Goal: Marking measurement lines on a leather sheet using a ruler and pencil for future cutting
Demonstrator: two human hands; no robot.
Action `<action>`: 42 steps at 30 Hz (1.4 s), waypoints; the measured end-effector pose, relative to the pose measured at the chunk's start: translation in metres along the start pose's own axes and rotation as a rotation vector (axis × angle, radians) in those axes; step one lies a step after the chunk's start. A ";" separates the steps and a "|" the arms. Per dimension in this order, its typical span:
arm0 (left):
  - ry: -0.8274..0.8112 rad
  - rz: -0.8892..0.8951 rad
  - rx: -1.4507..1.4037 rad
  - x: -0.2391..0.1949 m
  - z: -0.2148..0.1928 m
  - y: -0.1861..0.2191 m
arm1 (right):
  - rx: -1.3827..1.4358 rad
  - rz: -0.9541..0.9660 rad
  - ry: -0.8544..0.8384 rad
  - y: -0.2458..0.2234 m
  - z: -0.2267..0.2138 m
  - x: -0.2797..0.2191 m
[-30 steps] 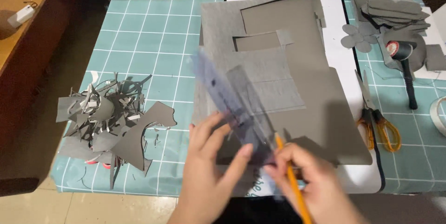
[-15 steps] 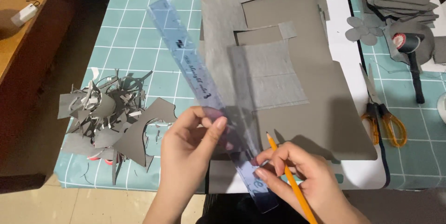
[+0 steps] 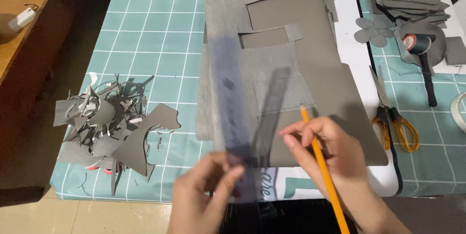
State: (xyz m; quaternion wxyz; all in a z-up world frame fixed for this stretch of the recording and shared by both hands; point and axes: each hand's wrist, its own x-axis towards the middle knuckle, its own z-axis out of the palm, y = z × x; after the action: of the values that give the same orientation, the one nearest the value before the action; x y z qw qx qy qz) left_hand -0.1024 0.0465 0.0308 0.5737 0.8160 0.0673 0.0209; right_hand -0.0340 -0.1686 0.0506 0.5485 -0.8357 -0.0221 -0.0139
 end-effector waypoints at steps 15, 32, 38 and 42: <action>0.232 0.435 0.380 0.123 0.002 0.034 | 0.233 -0.117 -0.124 0.028 0.021 0.073; -0.244 0.513 0.662 0.063 -0.006 0.007 | 0.477 0.039 0.029 0.038 0.014 0.074; -0.127 0.530 0.610 0.067 0.003 -0.009 | 0.442 0.048 0.040 0.037 0.016 0.072; -0.119 0.525 0.636 0.067 0.003 -0.010 | 0.447 0.029 0.063 0.036 0.017 0.071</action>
State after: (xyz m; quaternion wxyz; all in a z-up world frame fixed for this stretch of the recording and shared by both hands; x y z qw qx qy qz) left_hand -0.0370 0.0561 0.0180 0.2712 0.9418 -0.1729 0.0975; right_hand 0.0390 -0.1654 0.0139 0.7206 -0.6929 0.0046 -0.0269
